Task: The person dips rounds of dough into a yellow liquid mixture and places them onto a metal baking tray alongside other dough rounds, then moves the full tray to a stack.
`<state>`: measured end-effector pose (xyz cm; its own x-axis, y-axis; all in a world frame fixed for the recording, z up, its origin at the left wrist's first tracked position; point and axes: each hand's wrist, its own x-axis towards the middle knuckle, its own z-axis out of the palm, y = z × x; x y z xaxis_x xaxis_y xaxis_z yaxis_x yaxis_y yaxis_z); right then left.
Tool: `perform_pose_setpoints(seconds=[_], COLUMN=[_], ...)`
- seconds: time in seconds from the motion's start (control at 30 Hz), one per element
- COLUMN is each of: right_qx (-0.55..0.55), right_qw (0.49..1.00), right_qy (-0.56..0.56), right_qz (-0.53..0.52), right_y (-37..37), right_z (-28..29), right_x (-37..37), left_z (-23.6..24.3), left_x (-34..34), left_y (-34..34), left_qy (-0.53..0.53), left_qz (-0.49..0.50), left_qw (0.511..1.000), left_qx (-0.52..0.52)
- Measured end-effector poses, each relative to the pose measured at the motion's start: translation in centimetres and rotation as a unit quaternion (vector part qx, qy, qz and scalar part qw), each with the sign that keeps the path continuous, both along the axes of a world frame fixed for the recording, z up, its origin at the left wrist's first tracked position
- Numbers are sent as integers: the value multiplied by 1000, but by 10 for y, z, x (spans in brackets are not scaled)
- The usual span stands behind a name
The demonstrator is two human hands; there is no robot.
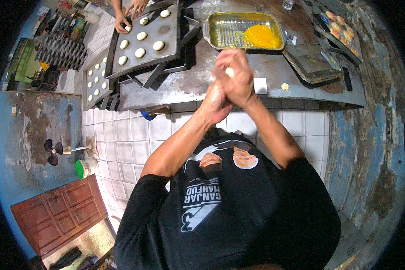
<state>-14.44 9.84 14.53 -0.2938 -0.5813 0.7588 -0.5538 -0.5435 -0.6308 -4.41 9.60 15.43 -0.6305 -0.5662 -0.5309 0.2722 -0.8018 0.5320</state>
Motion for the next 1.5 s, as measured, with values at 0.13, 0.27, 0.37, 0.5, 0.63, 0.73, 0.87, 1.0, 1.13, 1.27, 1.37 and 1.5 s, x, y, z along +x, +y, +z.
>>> perform_pose_setpoints(seconds=[0.13,0.27,0.37,0.5,0.63,0.73,0.87,1.0,1.13,1.27,1.37,1.5], right_qx=[-11,26,3,233,276,346,370,420,386,345,360,511], right_qw=[995,998,996,683,497,538,564,897,871,862,830,814], right_qy=[42,-8,-1,-645,-732,-683,-636,-135,292,365,425,264], right_qz=[92,58,89,253,375,353,374,-6,-85,-65,-36,84], right_y=[-11,-48,-68,-120,-174,-218,-313,-433,-481,-503,-504,-524], right_z=[-9,-12,-22,-38,-60,-28,-67,-91,-139,-181,-193,-148], right_x=[9,40,73,88,121,164,155,139,134,124,123,110], left_z=[-12,-8,-3,-12,-43,-60,-56,-66,-64,-75,-78,-94], left_x=[30,42,66,106,152,182,221,286,334,376,369,306], left_y=[-48,-47,-80,-126,-191,-250,-308,-359,-382,-397,-427,-513], left_qy=[279,90,179,-53,-335,-337,-215,-235,-249,-316,-353,-261], left_qz=[-45,64,72,134,161,191,232,192,193,146,99,121], left_qw=[959,993,981,967,627,630,822,816,873,795,744,661], left_qx=[-31,-28,-25,-208,-685,-674,-473,-491,-371,-497,-558,-693])
